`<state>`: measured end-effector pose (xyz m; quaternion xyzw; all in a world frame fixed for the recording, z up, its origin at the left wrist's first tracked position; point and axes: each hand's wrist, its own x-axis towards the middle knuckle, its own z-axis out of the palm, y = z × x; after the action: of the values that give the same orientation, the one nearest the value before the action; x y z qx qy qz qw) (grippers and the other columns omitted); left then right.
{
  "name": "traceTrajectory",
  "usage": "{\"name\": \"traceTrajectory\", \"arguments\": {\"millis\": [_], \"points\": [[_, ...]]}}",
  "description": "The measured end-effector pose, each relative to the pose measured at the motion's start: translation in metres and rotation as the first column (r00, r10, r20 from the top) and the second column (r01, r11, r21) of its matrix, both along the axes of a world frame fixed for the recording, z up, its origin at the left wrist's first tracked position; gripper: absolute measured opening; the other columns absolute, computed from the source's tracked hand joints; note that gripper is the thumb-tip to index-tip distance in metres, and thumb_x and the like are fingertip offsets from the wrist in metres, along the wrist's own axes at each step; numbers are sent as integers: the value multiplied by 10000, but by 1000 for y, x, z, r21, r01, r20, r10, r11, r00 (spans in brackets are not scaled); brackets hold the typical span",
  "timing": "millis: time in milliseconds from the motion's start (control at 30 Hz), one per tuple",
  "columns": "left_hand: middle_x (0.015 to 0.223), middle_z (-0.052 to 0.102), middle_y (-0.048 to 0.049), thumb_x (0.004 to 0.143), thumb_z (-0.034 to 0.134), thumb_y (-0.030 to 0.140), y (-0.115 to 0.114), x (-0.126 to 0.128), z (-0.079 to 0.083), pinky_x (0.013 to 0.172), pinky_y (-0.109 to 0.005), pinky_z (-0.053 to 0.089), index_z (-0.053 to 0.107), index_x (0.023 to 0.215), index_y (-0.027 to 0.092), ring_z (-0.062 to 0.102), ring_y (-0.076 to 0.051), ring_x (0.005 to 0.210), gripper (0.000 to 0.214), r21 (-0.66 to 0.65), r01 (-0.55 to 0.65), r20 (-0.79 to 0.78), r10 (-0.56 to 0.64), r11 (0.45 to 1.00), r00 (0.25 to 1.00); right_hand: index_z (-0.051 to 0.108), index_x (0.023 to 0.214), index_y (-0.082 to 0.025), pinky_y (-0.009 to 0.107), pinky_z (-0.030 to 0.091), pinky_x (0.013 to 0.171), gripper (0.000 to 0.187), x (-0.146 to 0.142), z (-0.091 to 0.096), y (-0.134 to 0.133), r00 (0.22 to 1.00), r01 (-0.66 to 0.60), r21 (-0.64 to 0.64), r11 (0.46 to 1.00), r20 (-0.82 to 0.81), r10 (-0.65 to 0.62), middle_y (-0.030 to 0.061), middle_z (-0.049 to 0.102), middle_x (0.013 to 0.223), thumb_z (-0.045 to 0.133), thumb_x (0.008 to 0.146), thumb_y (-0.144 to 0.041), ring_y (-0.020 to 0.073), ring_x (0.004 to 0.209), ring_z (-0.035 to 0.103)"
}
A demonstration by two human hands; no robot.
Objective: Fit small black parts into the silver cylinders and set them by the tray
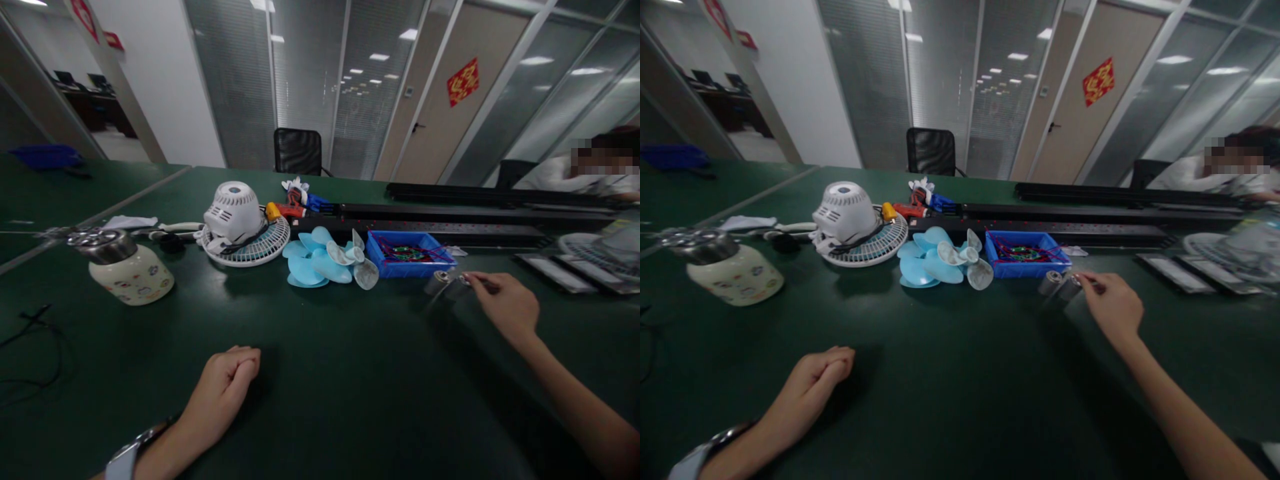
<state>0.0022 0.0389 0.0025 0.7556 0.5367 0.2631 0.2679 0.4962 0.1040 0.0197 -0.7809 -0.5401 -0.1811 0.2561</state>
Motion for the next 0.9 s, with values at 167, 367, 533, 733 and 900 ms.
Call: {"name": "traceTrajectory", "arguments": {"millis": [167,367,533,733,900], "points": [[514,324,36,879,202,352,-1,-1,0,583,-284,375,269,531,242,427,-147,492,371,-6,-7,-12,7,1000,1000,761,995,-231,293,396,595,362,-1,-1,0,997,6,-23,1000,-72,-8,74,695,957,560,850,-496,187,723,599],[510,340,31,870,202,354,-1,0,0,560,-283,360,277,527,243,433,-153,495,368,7,-8,-13,8,1000,1000,765,997,-181,295,457,708,345,8,-14,3,970,-23,37,999,-240,31,86,723,953,579,842,-427,204,799,643],[502,326,37,866,226,351,-1,0,-1,556,-282,356,267,523,245,419,-151,485,362,16,-4,3,4,1000,1000,711,1137,-175,352,442,884,444,0,-19,1,995,-68,272,960,-51,85,121,688,1069,562,848,-477,238,986,621],[505,335,38,870,255,339,-1,-1,-2,553,-275,352,283,524,239,428,-151,493,362,9,-14,19,14,1000,1000,711,1071,-262,604,238,1048,437,-24,-12,0,971,-132,162,978,220,95,101,348,1506,589,798,-580,379,1376,288],[500,332,40,867,261,338,-1,0,-2,564,-274,359,282,523,238,422,-148,490,358,8,-9,24,9,1000,1000,721,844,-222,700,99,1049,330,-25,-9,8,970,-234,69,970,85,228,96,254,1543,684,725,-528,444,1418,131]]}}
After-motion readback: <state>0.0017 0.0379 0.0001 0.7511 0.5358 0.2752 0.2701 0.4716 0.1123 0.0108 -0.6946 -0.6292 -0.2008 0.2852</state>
